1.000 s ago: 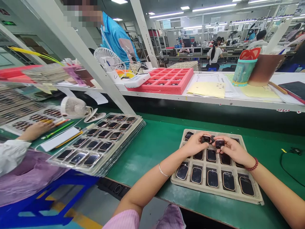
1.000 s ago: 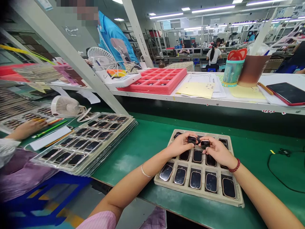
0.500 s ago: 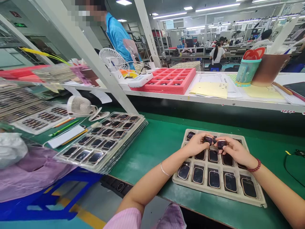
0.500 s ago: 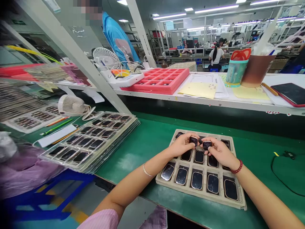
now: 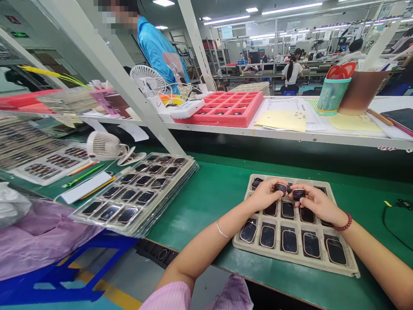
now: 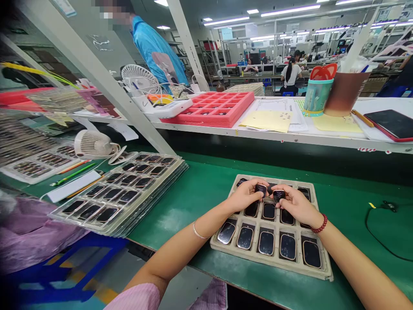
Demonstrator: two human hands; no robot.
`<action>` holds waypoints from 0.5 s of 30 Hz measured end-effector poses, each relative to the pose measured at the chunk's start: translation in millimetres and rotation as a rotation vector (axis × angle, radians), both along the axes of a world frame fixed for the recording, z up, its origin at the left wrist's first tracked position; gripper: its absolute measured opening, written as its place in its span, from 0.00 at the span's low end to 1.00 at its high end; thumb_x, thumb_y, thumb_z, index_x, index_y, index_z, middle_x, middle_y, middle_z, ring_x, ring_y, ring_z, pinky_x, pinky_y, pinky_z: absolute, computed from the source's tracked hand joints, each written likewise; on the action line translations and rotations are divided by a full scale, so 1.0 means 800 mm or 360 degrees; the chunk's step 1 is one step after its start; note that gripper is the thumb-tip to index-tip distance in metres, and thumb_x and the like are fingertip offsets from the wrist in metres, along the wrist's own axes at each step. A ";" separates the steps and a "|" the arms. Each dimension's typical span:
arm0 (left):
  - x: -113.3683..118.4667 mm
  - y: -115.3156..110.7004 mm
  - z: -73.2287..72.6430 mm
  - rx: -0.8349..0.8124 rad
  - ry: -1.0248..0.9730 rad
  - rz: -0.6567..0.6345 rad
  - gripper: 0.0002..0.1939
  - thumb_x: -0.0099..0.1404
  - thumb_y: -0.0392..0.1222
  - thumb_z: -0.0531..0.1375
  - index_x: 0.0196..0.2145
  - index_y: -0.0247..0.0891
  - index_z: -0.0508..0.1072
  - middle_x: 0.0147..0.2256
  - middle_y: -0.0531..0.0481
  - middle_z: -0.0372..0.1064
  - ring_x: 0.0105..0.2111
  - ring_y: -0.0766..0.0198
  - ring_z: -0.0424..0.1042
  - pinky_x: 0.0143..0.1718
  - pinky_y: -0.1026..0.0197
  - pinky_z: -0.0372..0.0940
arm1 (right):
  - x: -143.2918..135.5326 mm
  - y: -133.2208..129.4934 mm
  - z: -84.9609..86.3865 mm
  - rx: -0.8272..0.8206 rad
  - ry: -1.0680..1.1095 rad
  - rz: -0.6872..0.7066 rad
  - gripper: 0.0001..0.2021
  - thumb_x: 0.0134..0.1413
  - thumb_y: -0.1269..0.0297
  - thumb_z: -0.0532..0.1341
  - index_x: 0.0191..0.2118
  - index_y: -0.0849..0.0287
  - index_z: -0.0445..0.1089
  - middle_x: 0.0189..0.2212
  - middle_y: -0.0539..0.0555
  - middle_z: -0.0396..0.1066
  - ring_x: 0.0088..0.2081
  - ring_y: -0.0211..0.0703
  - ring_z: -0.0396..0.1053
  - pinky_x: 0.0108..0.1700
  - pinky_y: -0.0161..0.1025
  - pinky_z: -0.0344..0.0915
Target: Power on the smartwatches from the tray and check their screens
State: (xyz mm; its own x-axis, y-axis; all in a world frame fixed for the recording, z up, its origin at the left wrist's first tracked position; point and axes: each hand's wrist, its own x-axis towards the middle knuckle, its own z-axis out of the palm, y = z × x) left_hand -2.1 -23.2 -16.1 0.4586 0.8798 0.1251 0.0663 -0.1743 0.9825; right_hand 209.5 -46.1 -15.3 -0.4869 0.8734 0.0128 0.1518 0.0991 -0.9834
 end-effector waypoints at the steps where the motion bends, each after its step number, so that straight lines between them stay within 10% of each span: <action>1: 0.000 0.000 0.000 -0.0010 -0.0003 0.0009 0.17 0.55 0.30 0.57 0.44 0.33 0.69 0.38 0.45 0.71 0.35 0.64 0.71 0.38 0.61 0.65 | 0.000 0.000 0.001 0.0002 0.0001 0.0000 0.17 0.54 0.69 0.57 0.50 0.55 0.64 0.46 0.56 0.70 0.35 0.42 0.73 0.41 0.44 0.71; 6: -0.001 -0.001 0.000 -0.0070 -0.0076 -0.0010 0.25 0.53 0.27 0.58 0.50 0.36 0.64 0.40 0.45 0.71 0.40 0.63 0.72 0.42 0.61 0.65 | 0.000 -0.001 0.000 0.0044 -0.0010 -0.0003 0.18 0.54 0.68 0.58 0.51 0.55 0.63 0.45 0.56 0.71 0.36 0.43 0.72 0.42 0.45 0.72; 15: 0.000 0.001 -0.001 -0.0034 -0.0044 -0.0006 0.13 0.55 0.31 0.58 0.40 0.33 0.69 0.35 0.46 0.70 0.33 0.64 0.71 0.36 0.62 0.65 | 0.003 0.001 -0.006 0.0021 0.0010 0.0016 0.16 0.55 0.70 0.57 0.51 0.56 0.63 0.43 0.56 0.72 0.33 0.40 0.73 0.40 0.43 0.72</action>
